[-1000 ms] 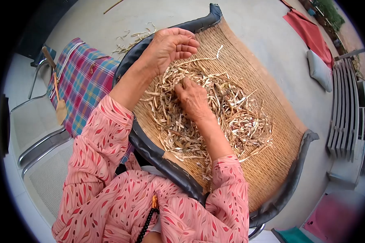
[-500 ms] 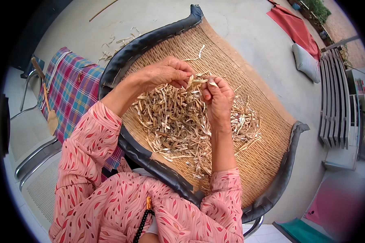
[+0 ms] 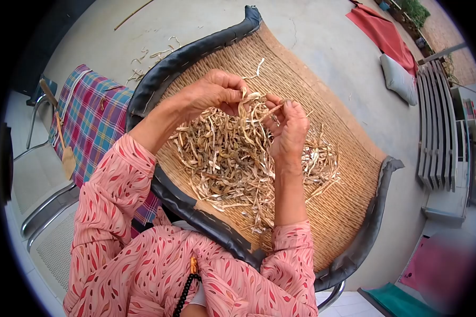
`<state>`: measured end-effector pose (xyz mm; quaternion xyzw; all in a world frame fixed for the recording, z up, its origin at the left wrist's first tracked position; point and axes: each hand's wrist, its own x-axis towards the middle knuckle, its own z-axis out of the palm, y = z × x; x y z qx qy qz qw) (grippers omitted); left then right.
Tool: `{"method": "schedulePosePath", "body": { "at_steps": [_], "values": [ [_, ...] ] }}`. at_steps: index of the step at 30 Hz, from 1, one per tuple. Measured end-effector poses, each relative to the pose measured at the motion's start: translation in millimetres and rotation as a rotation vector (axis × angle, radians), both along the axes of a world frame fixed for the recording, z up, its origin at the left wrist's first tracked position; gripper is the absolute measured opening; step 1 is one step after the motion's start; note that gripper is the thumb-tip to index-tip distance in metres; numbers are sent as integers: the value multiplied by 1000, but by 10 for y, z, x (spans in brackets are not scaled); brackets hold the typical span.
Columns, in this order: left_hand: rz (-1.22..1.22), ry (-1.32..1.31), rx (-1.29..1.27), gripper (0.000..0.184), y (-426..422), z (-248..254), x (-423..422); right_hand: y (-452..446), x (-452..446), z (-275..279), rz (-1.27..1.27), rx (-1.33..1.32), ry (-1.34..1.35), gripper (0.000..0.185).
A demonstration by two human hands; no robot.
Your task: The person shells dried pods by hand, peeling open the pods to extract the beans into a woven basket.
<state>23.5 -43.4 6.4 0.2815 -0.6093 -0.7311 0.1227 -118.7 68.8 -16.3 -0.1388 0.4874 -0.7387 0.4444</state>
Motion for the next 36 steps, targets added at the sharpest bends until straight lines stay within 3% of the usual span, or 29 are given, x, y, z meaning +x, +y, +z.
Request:
{"method": "schedulePosePath", "body": {
  "at_steps": [2, 5, 9, 12, 19, 22, 28, 31, 34, 36],
  "values": [
    [-11, 6, -6, 11, 14, 11, -2, 5, 39, 85, -33, 18, -49, 12],
    [-1, 21, -48, 13, 20, 9, -4, 51, -91, -149, 165, -122, -178, 13],
    [6, 132, -195, 17, 46, -60, -13, 69, 75, -134, 236, -84, -246, 18],
    [-47, 136, -553, 22, 99, -111, -38, 47, 106, -181, 257, -119, -123, 14],
    [-10, 10, -777, 22, 143, -183, -60, 79, 120, -195, 242, -71, -87, 9],
    [-50, -88, -791, 18, 160, -135, -54, 83, 153, -225, 187, -85, -86, 8],
    [-45, 86, -854, 12, 153, -226, -23, 94, 155, -263, 216, -141, -56, 8],
    [-75, 190, -731, 10, 142, -243, -21, 103, 153, -234, 217, -143, -56, 8],
    [-96, 183, -402, 10, 156, -235, -29, 117, 140, -198, 202, -121, -64, 7],
    [-98, 157, -486, 10, 160, -238, -40, 114, 138, -213, 205, -132, -68, 7]
  ]
}}
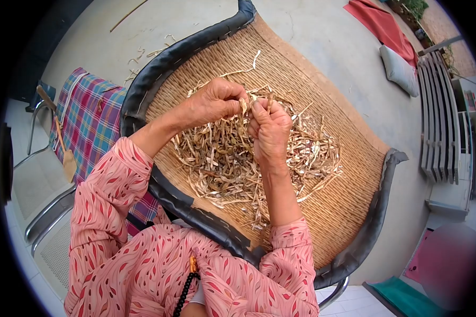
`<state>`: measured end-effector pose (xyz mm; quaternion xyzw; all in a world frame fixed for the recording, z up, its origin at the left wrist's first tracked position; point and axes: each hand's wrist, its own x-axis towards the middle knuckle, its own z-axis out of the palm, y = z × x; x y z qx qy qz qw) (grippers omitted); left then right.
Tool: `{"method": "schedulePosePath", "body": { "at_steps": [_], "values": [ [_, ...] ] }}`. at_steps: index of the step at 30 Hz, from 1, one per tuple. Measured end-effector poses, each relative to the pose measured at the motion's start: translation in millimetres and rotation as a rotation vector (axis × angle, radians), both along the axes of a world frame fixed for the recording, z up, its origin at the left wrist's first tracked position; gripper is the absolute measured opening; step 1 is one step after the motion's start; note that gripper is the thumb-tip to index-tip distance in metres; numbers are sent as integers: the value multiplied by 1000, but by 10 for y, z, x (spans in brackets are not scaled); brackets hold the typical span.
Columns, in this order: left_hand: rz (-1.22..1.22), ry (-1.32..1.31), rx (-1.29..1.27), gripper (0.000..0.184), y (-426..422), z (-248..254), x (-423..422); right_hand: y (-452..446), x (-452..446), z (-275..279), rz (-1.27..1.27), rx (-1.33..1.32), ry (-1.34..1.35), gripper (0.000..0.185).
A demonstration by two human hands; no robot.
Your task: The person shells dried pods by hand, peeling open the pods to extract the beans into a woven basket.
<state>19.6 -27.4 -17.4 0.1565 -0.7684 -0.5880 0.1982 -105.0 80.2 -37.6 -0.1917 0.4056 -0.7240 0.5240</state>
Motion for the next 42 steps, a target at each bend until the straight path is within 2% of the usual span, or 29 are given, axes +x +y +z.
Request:
{"method": "schedulePosePath", "body": {
  "at_steps": [7, 13, 16, 19, 28, 34, 37, 42],
  "values": [
    [77, -25, -362, 11, 58, 56, -1, -2, 28, -55, -38, -29, -33, 7],
    [135, 9, -407, 12, 86, 46, -27, -13, 46, -20, -80, 18, -34, 7],
    [103, 91, -181, 11, 73, 13, -42, -23, 44, 18, -94, 9, -64, 7],
    [80, 72, 194, 10, 67, 4, -62, -33, 14, 19, -77, 16, -73, 8],
    [71, 0, 230, 7, -5, -13, -66, -12, 36, 35, -90, -11, 41, 9],
    [194, -17, 119, 5, 10, 91, -56, -8, 61, -9, -98, 58, 81, 10],
    [235, 31, 147, 9, 53, 176, -79, -27, 65, -4, -131, 54, 83, 11],
    [95, -70, -116, 5, -4, 53, -78, -28, 52, 46, -28, 51, 102, 12]
  ]
}}
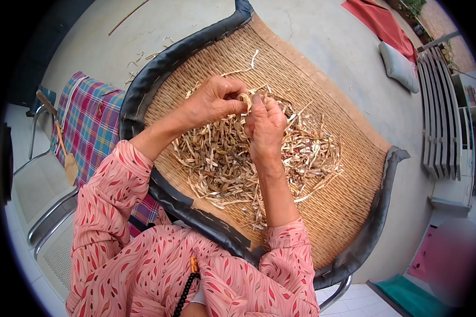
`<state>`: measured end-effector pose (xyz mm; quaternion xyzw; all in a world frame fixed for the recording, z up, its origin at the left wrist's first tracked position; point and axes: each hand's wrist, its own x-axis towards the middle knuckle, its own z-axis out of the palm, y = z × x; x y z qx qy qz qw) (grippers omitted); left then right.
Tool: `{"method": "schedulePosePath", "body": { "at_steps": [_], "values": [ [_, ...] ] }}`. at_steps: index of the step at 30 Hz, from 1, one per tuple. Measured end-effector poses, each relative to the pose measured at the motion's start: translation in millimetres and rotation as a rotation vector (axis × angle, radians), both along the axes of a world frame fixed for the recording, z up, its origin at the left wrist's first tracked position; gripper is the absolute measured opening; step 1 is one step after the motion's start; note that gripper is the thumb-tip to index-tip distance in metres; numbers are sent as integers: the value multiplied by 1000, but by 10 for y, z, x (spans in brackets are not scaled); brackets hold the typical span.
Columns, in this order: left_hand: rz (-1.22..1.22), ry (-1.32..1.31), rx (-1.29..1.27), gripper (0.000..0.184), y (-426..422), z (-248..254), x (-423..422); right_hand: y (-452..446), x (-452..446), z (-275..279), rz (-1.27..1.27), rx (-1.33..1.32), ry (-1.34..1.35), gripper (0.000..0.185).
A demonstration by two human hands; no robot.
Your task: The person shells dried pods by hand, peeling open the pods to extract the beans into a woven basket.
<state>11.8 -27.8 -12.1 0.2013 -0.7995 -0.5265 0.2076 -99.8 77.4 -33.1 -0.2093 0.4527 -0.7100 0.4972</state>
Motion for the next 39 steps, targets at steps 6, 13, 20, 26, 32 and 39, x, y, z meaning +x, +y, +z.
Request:
{"method": "schedulePosePath", "body": {
  "at_steps": [6, 13, 20, 26, 32, 39],
  "values": [
    [-23, -7, 156, 5, 46, -11, -17, 6, -61, -111, -46, 32, -68, 15],
    [208, 68, 214, 4, -51, -22, 1, -24, -87, -25, -54, 25, -247, 10],
    [217, 96, 461, 5, -14, 145, 30, 22, -272, -115, 122, 102, -190, 15],
    [148, 79, 395, 5, 14, 93, 31, 29, -47, 52, 244, 43, -12, 11],
    [195, 74, 307, 9, 27, 9, -8, 40, -63, -39, 223, 30, -34, 8],
    [205, 71, 268, 4, 39, -26, -10, 7, 5, -128, 189, 27, -18, 10]
  ]
}}
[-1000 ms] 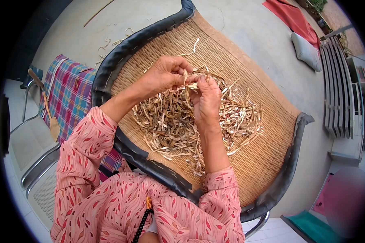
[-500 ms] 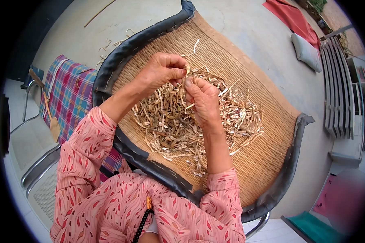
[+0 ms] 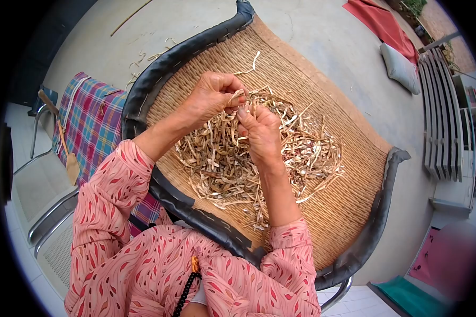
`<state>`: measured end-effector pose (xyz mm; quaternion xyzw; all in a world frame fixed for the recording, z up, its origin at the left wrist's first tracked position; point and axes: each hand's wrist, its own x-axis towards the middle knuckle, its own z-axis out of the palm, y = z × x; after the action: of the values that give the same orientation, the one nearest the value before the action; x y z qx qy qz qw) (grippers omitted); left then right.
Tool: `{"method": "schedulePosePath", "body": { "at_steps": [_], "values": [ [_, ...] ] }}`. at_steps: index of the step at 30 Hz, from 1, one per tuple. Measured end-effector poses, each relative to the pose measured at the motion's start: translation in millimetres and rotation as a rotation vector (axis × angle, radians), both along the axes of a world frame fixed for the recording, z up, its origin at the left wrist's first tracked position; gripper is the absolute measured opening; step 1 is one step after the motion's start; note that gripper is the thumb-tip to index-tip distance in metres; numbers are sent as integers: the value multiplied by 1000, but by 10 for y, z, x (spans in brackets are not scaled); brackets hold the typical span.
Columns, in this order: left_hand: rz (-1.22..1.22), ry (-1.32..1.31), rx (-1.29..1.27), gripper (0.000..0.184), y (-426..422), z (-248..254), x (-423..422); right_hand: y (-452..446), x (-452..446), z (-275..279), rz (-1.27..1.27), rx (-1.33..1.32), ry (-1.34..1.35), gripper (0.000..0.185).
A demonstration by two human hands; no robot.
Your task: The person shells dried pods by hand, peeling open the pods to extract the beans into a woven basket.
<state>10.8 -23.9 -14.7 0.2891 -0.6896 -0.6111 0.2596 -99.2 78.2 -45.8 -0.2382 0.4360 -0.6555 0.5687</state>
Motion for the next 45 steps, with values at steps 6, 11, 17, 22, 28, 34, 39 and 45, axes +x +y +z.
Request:
{"method": "schedulePosePath", "body": {
  "at_steps": [6, 11, 17, 22, 28, 34, 39, 45],
  "values": [
    [13, 47, -91, 5, -8, -70, 3, 19, 61, 19, -40, 5, 45, 9],
    [79, 28, -152, 5, 43, -58, -12, 43, 69, -28, -47, -2, 95, 9],
    [88, 10, -184, 5, 8, -52, -41, 15, 64, -40, -121, -21, 84, 4],
    [-14, 80, 72, 5, 5, -2, 19, 66, -44, 11, -12, 20, -77, 4],
    [-85, 73, 102, 6, -49, -39, 33, 57, -39, 45, -44, 58, 30, 5],
    [47, -15, -143, 3, 14, -40, -14, 40, 41, 19, -143, 83, 437, 10],
    [48, -51, -237, 0, 9, -50, -10, 17, 11, -41, -122, 92, 247, 7],
    [-17, -28, -330, 2, -67, -110, 1, 35, -27, 1, -86, 87, 189, 6]
  ]
}}
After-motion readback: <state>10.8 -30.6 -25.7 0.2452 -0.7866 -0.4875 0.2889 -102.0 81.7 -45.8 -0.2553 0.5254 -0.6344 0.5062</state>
